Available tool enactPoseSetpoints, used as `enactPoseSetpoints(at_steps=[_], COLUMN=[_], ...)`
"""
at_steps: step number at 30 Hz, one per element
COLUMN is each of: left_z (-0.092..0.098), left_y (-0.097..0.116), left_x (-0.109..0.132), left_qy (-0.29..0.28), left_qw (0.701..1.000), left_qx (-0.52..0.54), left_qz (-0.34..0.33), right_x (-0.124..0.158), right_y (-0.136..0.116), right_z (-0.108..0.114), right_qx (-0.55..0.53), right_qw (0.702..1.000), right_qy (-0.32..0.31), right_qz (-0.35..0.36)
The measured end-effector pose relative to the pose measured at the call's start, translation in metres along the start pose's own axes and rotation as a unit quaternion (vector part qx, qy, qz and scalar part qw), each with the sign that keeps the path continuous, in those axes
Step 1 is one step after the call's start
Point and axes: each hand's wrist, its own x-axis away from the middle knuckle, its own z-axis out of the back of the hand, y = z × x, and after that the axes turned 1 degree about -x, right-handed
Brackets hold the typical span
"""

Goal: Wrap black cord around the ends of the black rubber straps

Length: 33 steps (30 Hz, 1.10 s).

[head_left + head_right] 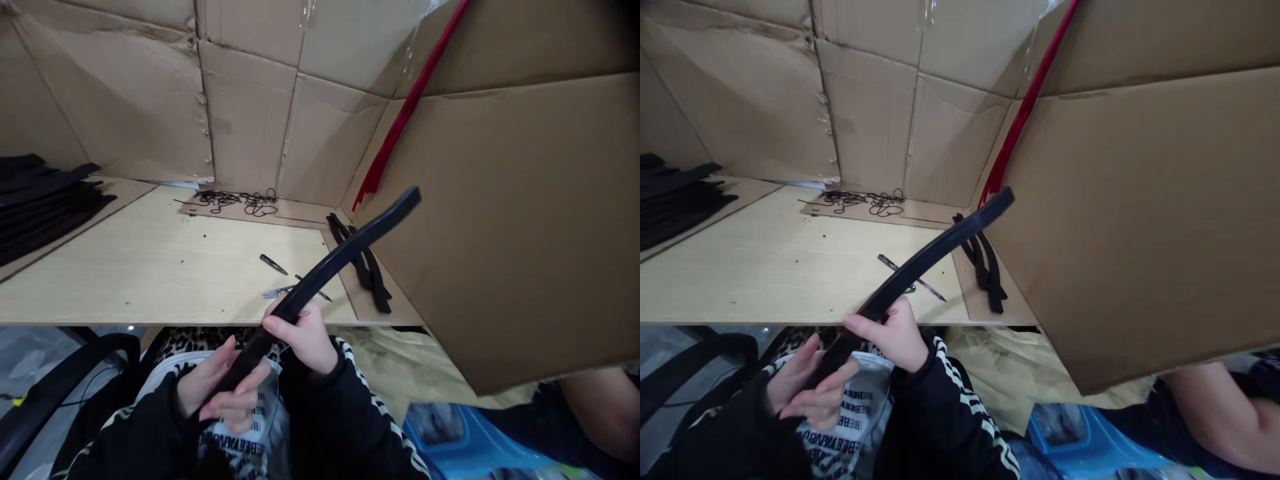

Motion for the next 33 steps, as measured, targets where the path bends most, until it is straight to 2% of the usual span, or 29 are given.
enactPoseSetpoints(at_steps=[1, 2, 3, 5, 6, 7, 8, 9, 10, 12, 13, 14, 15, 16, 17, 18, 20, 21, 22, 23, 24, 26, 27, 28, 29, 30, 31, 32, 33], left_z=[0.000, -0.002, -0.005, -0.012, -0.015, -0.018, -0.020, -0.021, -0.021, -0.017, -0.015, -0.012, -0.010, -0.009, -0.009, -0.010, -0.012, -0.014, -0.014, -0.015, -0.015, -0.015, -0.014, -0.014, -0.015, -0.015, -0.017, -0.018, -0.019], left_y=[0.001, 0.003, 0.005, 0.007, 0.008, 0.008, 0.007, 0.006, 0.005, 0.002, 0.001, 0.000, 0.000, 0.000, 0.001, 0.002, 0.004, 0.004, 0.005, 0.004, 0.004, 0.001, 0.000, -0.001, -0.001, -0.001, -0.001, 0.000, 0.000], left_x=[-0.001, -0.003, -0.005, -0.009, -0.010, -0.012, -0.012, -0.013, -0.013, -0.013, -0.013, -0.014, -0.014, -0.016, -0.017, -0.018, -0.020, -0.020, -0.019, -0.018, -0.017, -0.016, -0.016, -0.017, -0.018, -0.020, -0.021, -0.022, -0.023], left_qy=[0.024, 0.094, 0.193, 0.369, 0.421, 0.448, 0.451, 0.430, 0.381, 0.205, 0.098, 0.017, -0.019, 0.000, 0.067, 0.168, 0.358, 0.407, 0.428, 0.419, 0.376, 0.204, 0.106, 0.027, -0.007, 0.017, 0.089, 0.190, 0.290], left_qw=[0.999, 0.990, 0.961, 0.845, 0.790, 0.761, 0.767, 0.803, 0.859, 0.965, 0.991, 0.998, 0.998, 0.998, 0.995, 0.975, 0.878, 0.835, 0.812, 0.819, 0.857, 0.954, 0.981, 0.991, 0.992, 0.993, 0.987, 0.957, 0.900], left_qx=[-0.031, -0.099, -0.191, -0.366, -0.418, -0.438, -0.427, -0.390, -0.329, -0.166, -0.086, -0.027, 0.001, -0.012, -0.066, -0.147, -0.303, -0.346, -0.369, -0.366, -0.337, -0.217, -0.141, -0.073, -0.039, -0.058, -0.122, -0.217, -0.318], left_qz=[0.001, -0.017, -0.051, -0.125, -0.153, -0.168, -0.162, -0.135, -0.096, -0.002, 0.038, 0.061, 0.067, 0.059, 0.038, -0.002, -0.098, -0.129, -0.146, -0.139, -0.103, 0.021, 0.076, 0.113, 0.123, 0.103, 0.057, -0.004, -0.066], right_x=[0.000, 0.001, 0.001, 0.002, 0.003, 0.003, 0.003, 0.004, 0.004, 0.004, 0.004, 0.004, 0.003, 0.002, 0.001, 0.000, -0.001, -0.001, 0.000, 0.001, 0.002, 0.005, 0.006, 0.007, 0.007, 0.007, 0.006, 0.006, 0.006], right_y=[0.001, 0.001, 0.002, 0.002, 0.002, 0.000, -0.001, -0.003, -0.006, -0.009, -0.010, -0.011, -0.011, -0.010, -0.009, -0.008, -0.007, -0.008, -0.009, -0.011, -0.013, -0.016, -0.017, -0.017, -0.016, -0.016, -0.015, -0.015, -0.015], right_z=[-0.001, -0.002, -0.003, -0.004, -0.003, -0.002, 0.000, 0.002, 0.004, 0.009, 0.010, 0.011, 0.011, 0.010, 0.009, 0.008, 0.006, 0.006, 0.007, 0.008, 0.009, 0.012, 0.013, 0.013, 0.013, 0.013, 0.013, 0.013, 0.013], right_qx=[0.004, 0.012, 0.021, 0.037, 0.045, 0.051, 0.057, 0.059, 0.056, 0.034, 0.022, 0.014, 0.011, 0.017, 0.029, 0.042, 0.061, 0.064, 0.059, 0.049, 0.032, -0.008, -0.025, -0.038, -0.043, -0.038, -0.024, -0.006, 0.013], right_qw=[0.999, 0.997, 0.994, 0.986, 0.983, 0.982, 0.984, 0.987, 0.990, 0.997, 0.998, 0.999, 0.999, 0.999, 0.997, 0.993, 0.984, 0.984, 0.988, 0.993, 0.998, 1.000, 0.999, 0.999, 0.999, 0.999, 0.997, 0.995, 0.992], right_qy=[0.035, 0.072, 0.107, 0.162, 0.177, 0.180, 0.170, 0.149, 0.122, 0.062, 0.039, 0.026, 0.028, 0.045, 0.073, 0.108, 0.165, 0.166, 0.144, 0.100, 0.051, -0.025, -0.035, -0.023, 0.001, 0.031, 0.064, 0.098, 0.125], right_qz=[0.000, -0.001, -0.002, -0.002, 0.003, 0.011, 0.020, 0.029, 0.035, 0.037, 0.033, 0.027, 0.020, 0.015, 0.009, 0.005, 0.008, 0.013, 0.019, 0.024, 0.026, 0.016, 0.010, 0.010, 0.015, 0.020, 0.025, 0.030, 0.031])
